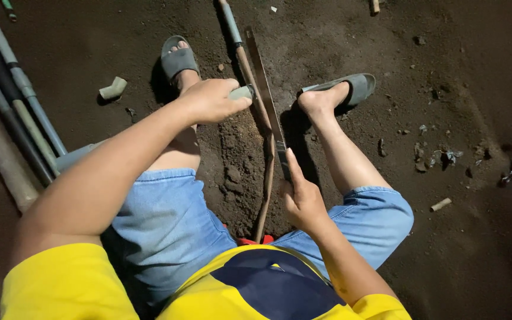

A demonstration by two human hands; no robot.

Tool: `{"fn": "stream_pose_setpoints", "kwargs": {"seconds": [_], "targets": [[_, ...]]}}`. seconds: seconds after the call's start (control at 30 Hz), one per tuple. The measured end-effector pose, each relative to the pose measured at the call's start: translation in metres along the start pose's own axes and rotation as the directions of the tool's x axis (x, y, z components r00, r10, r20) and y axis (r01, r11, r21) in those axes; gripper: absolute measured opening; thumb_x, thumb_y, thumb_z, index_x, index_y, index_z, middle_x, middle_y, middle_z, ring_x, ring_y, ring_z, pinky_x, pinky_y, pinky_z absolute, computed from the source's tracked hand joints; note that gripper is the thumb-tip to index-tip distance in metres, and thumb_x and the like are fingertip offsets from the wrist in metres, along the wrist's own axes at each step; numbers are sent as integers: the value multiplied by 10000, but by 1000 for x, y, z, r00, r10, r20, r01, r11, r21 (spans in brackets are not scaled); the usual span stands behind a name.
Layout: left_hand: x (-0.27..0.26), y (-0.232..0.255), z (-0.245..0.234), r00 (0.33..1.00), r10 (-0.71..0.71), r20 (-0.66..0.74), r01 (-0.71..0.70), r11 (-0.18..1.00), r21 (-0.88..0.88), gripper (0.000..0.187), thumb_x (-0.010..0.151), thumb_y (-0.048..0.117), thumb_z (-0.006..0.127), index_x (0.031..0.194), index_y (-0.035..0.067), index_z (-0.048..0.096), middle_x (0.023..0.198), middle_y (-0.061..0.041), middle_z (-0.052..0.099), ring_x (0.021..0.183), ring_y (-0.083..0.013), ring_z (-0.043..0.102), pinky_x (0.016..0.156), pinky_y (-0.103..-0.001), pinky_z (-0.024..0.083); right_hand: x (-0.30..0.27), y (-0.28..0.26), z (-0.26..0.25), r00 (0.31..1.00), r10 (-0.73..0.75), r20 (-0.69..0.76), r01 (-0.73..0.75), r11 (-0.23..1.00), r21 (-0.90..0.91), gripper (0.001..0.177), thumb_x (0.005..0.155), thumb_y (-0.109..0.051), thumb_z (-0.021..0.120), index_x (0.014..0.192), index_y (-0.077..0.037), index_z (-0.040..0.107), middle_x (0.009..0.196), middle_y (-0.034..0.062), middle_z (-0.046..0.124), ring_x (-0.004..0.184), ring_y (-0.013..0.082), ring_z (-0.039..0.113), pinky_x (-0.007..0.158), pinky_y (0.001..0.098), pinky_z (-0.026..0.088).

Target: Cutting a PVC pipe using a handheld hacksaw blade while sitting on the ground.

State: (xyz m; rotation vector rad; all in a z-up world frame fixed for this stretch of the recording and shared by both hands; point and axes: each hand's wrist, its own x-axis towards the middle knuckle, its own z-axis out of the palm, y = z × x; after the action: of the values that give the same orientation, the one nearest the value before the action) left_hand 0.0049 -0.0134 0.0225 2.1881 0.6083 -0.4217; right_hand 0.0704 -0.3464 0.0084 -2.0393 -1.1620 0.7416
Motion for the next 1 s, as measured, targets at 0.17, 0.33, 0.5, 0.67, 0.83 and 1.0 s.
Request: {"fn": "stream_pose_setpoints", "kwargs": {"seconds": [0.17, 0.33, 0.5, 0.67, 0.83, 1.0], "targets": [[4, -3, 3, 1000, -11, -5, 11, 995, 95, 688, 994, 600, 584, 1395, 46, 650, 1261, -246, 726, 1238, -440, 674, 988, -562, 522, 6, -4, 4, 1000, -14, 0, 14, 997, -71, 789, 1039, 1, 468, 1744, -202, 179, 706, 213, 688, 557, 320, 654, 574, 443, 462], [-3, 6, 2, 1000, -2, -12, 4, 989, 145, 653, 951, 489, 669, 1413, 27, 666, 1248, -243, 744, 1223, -437, 691, 992, -537, 538, 20, 1, 7, 995, -103, -7, 102, 989, -108, 884, 976, 33, 478, 1757, -216, 148, 640, 194, 578, 468, 288, 530, 515, 403, 401], [-6, 13, 0, 1000, -11, -10, 12, 990, 143, 676, 955, 508, 683, 1421, 19, 656, 1268, -253, 744, 1249, -443, 682, 1010, -541, 536, 24, -4, 11, 993, -110, -50, 104, 988, -115, 776, 1042, -11, 504, 1738, -216, 226, 606, 135, 607, 433, 251, 521, 481, 392, 384], [-1, 10, 1, 1000, -14, -21, 17, 986, 163, 591, 934, 469, 689, 1313, 17, 713, 1181, -242, 766, 1191, -452, 706, 971, -554, 550, 21, -6, 16, 994, -96, -57, 89, 990, -112, 735, 1059, -10, 488, 1728, -210, 259, 578, 115, 578, 401, 229, 469, 464, 403, 351], [8, 0, 8, 995, -22, -97, 39, 982, 183, 509, 911, 431, 695, 1214, 25, 747, 1093, -207, 781, 1118, -430, 736, 923, -550, 556, 11, 7, 26, 995, -53, -81, 37, 983, -181, 755, 1052, -39, 534, 1727, -251, 270, 710, 187, 660, 517, 379, 636, 490, 486, 421], [14, 0, 22, 997, -2, -71, 20, 967, 254, 483, 893, 426, 711, 1203, 57, 751, 1078, -181, 784, 1108, -392, 749, 916, -523, 573, 25, -11, 18, 998, 54, 35, -47, 984, -170, 810, 1042, -44, 500, 1739, -256, 148, 964, 274, 723, 752, 477, 711, 624, 547, 524]]}}
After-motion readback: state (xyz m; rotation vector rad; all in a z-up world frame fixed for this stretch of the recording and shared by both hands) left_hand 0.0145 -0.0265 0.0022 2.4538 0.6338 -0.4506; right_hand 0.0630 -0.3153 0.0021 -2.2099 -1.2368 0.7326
